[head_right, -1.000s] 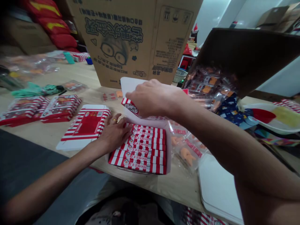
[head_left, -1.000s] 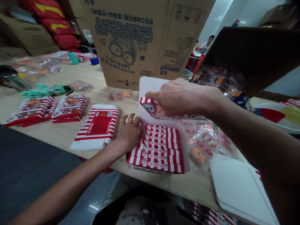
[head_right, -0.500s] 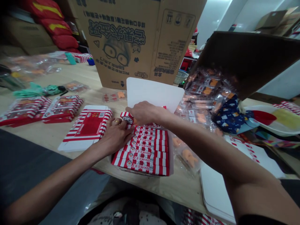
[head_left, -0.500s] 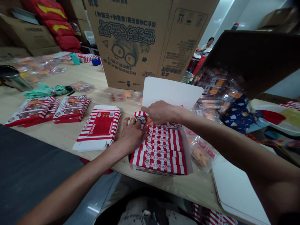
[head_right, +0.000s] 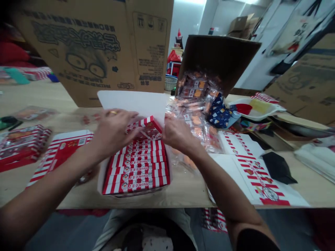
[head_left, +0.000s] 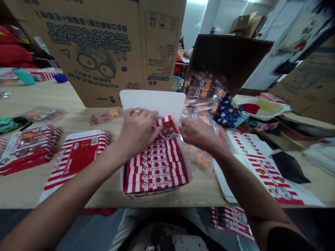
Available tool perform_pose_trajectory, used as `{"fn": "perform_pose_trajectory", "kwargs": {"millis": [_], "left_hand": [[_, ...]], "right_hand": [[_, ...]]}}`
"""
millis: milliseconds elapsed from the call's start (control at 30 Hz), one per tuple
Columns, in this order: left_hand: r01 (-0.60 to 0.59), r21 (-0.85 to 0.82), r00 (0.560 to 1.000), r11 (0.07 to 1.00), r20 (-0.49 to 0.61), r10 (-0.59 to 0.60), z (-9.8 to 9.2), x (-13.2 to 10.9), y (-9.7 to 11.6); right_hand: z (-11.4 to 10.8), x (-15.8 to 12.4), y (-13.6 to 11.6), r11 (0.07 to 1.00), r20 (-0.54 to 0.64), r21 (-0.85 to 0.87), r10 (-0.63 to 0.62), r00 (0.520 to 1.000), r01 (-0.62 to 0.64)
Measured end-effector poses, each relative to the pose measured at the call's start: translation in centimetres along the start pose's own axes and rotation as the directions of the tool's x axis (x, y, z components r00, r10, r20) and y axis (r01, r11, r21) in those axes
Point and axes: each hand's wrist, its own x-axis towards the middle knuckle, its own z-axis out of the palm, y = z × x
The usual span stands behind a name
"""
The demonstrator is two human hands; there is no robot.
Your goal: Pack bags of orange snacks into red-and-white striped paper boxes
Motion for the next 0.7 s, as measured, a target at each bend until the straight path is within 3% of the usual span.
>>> {"fn": "perform_pose_trajectory", "kwargs": {"millis": [67, 133, 233, 367, 533, 700], "left_hand": [[-0.060, -0.022, 0.991, 0.998, 0.120, 0.062, 1.9, 2.4, 1.2], [-0.056, -0.065, 0.975, 0.996, 0.212, 0.068, 3.8, 3.7, 1.6], [-0.041, -0.160, 0.965, 0.986, 0.251, 0.081, 5.0, 4.0, 1.1], [-0.073, -0.177, 0.973, 0.981, 0.203, 0.109, 4.2, 3.3, 0.4], [-0.138, -0.148, 0.959, 0.979, 0.229, 0.169, 3.7, 3.4, 0.4], [-0.273, -0.384, 0.908, 0.882, 0.198, 0.368, 4.0, 3.8, -1.0]], "right_hand": [[3.4, -0.5, 1.0, 0.991, 0.094, 0.127, 0.029, 0.995, -0.041], [6.4, -0.4, 1.4, 0.969, 0.114, 0.243, 0.013, 0.993, -0.040], [8.7, -0.2, 1.7, 0.946, 0.098, 0.323, 0.002, 0.995, -0.034], [9.5, -0.2, 2.7, 0.928, 0.099, 0.370, 0.007, 0.995, -0.043], [9.8, -0.6, 3.5, 0.917, 0.126, 0.398, -0.023, 0.992, -0.029], [9.5, -0.9, 3.3, 0.894, 0.080, 0.447, -0.014, 0.997, -0.023]]}}
